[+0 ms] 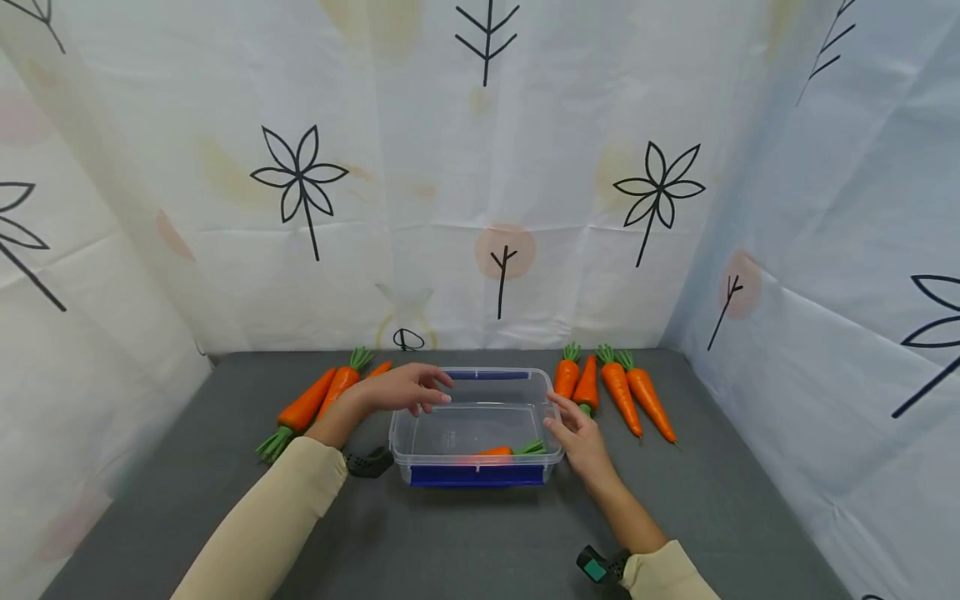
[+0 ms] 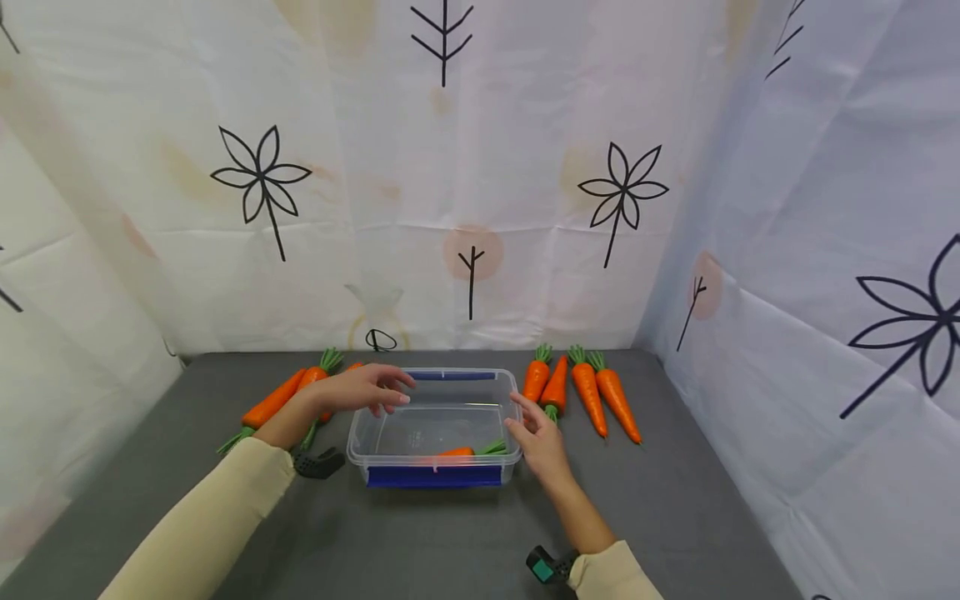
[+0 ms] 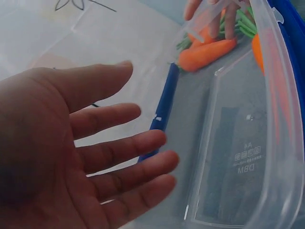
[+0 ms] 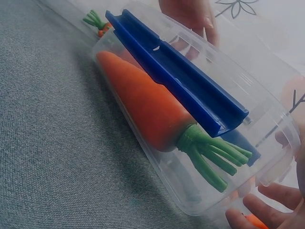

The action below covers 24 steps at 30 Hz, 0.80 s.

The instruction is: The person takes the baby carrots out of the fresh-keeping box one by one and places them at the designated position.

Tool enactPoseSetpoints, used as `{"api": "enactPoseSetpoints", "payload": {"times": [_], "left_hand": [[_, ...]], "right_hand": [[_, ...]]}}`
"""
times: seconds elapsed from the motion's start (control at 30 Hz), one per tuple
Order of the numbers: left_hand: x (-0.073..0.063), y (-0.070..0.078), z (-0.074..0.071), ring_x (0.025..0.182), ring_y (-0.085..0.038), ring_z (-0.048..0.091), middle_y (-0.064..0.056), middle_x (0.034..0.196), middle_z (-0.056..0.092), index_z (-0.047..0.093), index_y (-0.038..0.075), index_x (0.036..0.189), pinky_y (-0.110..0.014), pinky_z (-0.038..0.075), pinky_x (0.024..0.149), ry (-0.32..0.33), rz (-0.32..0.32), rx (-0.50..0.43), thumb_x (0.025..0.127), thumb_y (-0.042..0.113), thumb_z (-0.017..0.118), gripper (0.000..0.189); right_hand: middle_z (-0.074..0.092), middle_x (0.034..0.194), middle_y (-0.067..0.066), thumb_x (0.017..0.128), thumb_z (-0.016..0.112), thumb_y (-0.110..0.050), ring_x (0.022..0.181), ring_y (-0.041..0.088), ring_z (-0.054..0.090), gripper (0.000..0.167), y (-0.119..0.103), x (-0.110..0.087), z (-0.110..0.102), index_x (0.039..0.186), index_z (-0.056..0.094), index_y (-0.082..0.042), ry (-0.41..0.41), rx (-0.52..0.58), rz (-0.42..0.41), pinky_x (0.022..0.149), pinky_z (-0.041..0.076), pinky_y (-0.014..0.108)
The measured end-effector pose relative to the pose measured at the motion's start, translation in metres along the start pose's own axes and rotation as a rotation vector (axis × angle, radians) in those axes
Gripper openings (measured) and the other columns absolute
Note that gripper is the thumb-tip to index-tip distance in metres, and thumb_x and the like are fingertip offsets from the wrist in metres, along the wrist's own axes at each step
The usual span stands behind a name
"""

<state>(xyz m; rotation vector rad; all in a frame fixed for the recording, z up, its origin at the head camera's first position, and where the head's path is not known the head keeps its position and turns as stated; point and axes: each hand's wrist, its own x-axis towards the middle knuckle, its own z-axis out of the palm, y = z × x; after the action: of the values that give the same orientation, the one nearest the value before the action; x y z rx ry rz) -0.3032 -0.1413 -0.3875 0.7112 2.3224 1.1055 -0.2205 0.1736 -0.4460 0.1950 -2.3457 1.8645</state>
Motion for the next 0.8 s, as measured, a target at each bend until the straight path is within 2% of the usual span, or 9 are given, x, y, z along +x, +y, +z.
{"api": "enactPoseSetpoints", "payload": {"times": [0.13, 0.23, 0.5, 0.67, 0.8], "left_hand": [[0.016, 0.003, 0.009, 0.093, -0.035, 0.062, -0.016, 0.116, 0.062, 0.058, 0.006, 0.128, -0.042, 0.055, 0.077, -0.093, -0.073, -0.001, 0.095, 0.03, 0.064, 0.042], [0.025, 0.003, 0.015, 0.097, -0.035, 0.062, -0.018, 0.12, 0.061, 0.059, 0.008, 0.127, -0.042, 0.055, 0.077, -0.156, -0.138, -0.017, 0.094, 0.035, 0.064, 0.043], [0.038, 0.013, 0.032, 0.105, -0.032, 0.062, -0.012, 0.118, 0.063, 0.055, 0.014, 0.133, -0.054, 0.05, 0.088, -0.347, -0.328, -0.051, 0.091, 0.046, 0.065, 0.053], [0.043, 0.017, 0.039, 0.109, -0.031, 0.06, -0.009, 0.116, 0.065, 0.05, 0.016, 0.138, -0.056, 0.046, 0.093, -0.412, -0.415, -0.019, 0.088, 0.05, 0.066, 0.063], [0.048, 0.018, 0.043, 0.111, -0.031, 0.06, -0.01, 0.116, 0.064, 0.046, 0.015, 0.143, -0.054, 0.046, 0.094, -0.46, -0.445, 0.007, 0.088, 0.053, 0.065, 0.069]], "right_hand": [[0.055, 0.124, 0.034, 0.095, 0.06, -0.005, 0.113, 0.042, 0.056, 0.043, 0.001, 0.001, 0.0, 0.137, 0.051, 0.003, 0.01, -0.016, 0.009, 0.094, 0.046, 0.044], [0.056, 0.124, 0.034, 0.095, 0.06, -0.005, 0.11, 0.042, 0.057, 0.043, 0.002, 0.001, 0.0, 0.137, 0.052, 0.002, 0.016, -0.028, 0.009, 0.091, 0.046, 0.041], [0.057, 0.124, 0.033, 0.095, 0.06, -0.005, 0.111, 0.042, 0.057, 0.043, 0.001, 0.0, 0.0, 0.136, 0.052, 0.003, 0.019, -0.034, 0.003, 0.092, 0.046, 0.044], [0.056, 0.124, 0.034, 0.095, 0.06, -0.004, 0.11, 0.042, 0.057, 0.043, 0.0, 0.001, 0.0, 0.137, 0.052, 0.002, 0.018, -0.046, 0.001, 0.092, 0.046, 0.045], [0.057, 0.123, 0.033, 0.095, 0.06, -0.004, 0.11, 0.042, 0.057, 0.042, 0.0, 0.002, 0.0, 0.136, 0.053, 0.002, 0.02, -0.046, -0.003, 0.092, 0.046, 0.045]]}}
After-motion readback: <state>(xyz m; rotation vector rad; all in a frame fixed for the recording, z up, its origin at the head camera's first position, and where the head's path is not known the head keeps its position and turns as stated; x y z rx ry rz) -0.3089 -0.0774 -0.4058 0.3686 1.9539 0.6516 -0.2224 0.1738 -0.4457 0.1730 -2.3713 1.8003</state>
